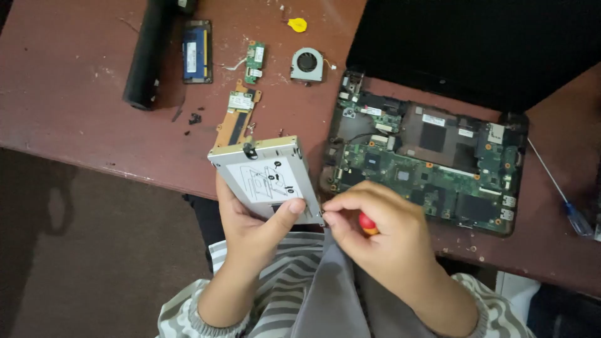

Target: Removing the hard drive bracket and Wi-Fi card from a laptop using a screwdriver.

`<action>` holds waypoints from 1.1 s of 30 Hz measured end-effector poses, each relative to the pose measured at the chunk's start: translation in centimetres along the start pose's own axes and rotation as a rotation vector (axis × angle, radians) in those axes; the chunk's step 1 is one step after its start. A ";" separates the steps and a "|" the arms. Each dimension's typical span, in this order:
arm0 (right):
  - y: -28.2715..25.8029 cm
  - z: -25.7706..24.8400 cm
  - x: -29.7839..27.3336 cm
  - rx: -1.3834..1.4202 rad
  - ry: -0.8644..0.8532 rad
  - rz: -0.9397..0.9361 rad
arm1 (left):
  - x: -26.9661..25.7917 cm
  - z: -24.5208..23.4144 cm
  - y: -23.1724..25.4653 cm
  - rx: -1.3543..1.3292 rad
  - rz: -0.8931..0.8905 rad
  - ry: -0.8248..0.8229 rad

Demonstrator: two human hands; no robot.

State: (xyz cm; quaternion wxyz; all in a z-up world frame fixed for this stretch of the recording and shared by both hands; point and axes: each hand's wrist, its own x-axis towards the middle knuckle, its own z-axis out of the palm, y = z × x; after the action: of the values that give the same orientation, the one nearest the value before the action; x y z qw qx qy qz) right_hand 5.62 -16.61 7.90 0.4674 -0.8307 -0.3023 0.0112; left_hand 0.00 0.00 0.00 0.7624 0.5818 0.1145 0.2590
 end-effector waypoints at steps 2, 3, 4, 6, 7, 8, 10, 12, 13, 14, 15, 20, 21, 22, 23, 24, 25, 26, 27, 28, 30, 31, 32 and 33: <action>0.0 0.8 0.1 -0.029 -0.030 -0.011 | -0.2 -0.7 -0.3 -0.024 0.010 0.000; 0.0 1.2 0.1 -0.056 -0.056 -0.019 | -0.4 -1.1 -0.4 -0.046 0.019 -0.004; -0.1 1.4 0.2 -0.060 -0.060 -0.021 | -0.5 -1.4 -0.6 -0.050 0.019 0.000; -0.3 1.8 0.6 -0.055 -0.148 0.006 | -0.6 -2.0 -1.0 -0.085 0.006 0.015; -0.4 1.5 0.9 -0.058 -0.152 0.005 | -0.4 -2.2 -0.8 -0.089 0.006 0.019; -0.5 1.3 1.3 -0.095 -0.174 -0.029 | -0.3 -2.4 -0.7 -0.082 -0.009 0.047; -0.5 0.7 3.1 -0.131 -0.198 -0.066 | 0.2 -3.0 -0.6 -0.075 -0.021 0.080; -0.2 -0.1 5.6 -0.379 -0.230 -0.138 | 0.4 -3.8 -0.7 -0.114 -0.012 0.094; 0.3 0.1 7.0 -0.377 -0.237 -0.136 | 0.5 -4.1 -0.6 -0.114 -0.017 0.099; 0.8 0.4 8.4 -0.487 -0.346 -0.044 | 0.7 -4.3 -0.5 -0.148 -0.044 0.105; 1.2 0.5 10.0 -0.601 -0.448 0.045 | 1.0 -4.4 -0.4 -0.186 -0.065 0.107; 4.0 3.3 13.7 -0.773 -0.640 -0.068 | 1.1 -5.0 -0.8 -0.260 -0.074 0.137; 4.2 3.8 14.1 -0.773 -0.675 -0.057 | 1.1 -5.2 -0.8 -0.270 -0.066 0.129; 4.3 4.0 14.2 -0.770 -0.682 -0.062 | 1.1 -5.5 -1.0 -0.268 -0.067 0.138; 4.5 4.2 14.3 -0.773 -0.672 -0.054 | 1.0 -5.7 -1.2 -0.285 -0.065 0.144; 4.7 4.3 14.4 -0.776 -0.662 -0.047 | 1.0 -5.9 -1.3 -0.303 -0.063 0.150; 4.6 4.1 14.3 -0.775 -0.663 -0.047 | 1.1 -5.9 -1.2 -0.302 -0.064 0.151; 4.6 4.0 14.3 -0.747 -0.657 -0.022 | 1.2 -5.9 -1.1 -0.313 -0.064 0.162; 4.5 3.7 14.3 -0.719 -0.649 0.004 | 1.3 -5.8 -1.1 -0.324 -0.066 0.170; 4.8 3.2 14.0 -0.719 -0.648 0.006 | 1.4 -5.7 -0.9 -0.324 -0.067 0.169; 5.2 2.2 13.5 -0.674 -0.531 -0.153 | 1.6 -5.6 -0.6 -0.247 -0.077 0.176; 5.2 2.0 13.5 -0.674 -0.530 -0.152 | 1.7 -5.4 -0.4 -0.248 -0.077 0.175; 5.1 1.8 13.5 -0.649 -0.528 -0.145 | 1.8 -5.2 -0.2 -0.242 -0.093 0.169; 5.1 1.5 13.5 -0.624 -0.522 -0.137 | 2.0 -5.1 0.0 -0.236 -0.107 0.160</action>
State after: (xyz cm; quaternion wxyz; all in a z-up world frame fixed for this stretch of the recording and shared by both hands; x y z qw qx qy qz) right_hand 18.69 -10.48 6.60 0.1004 -0.8799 -0.4540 0.0982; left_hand -0.76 5.24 -1.21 0.8268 0.4588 0.1745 0.2749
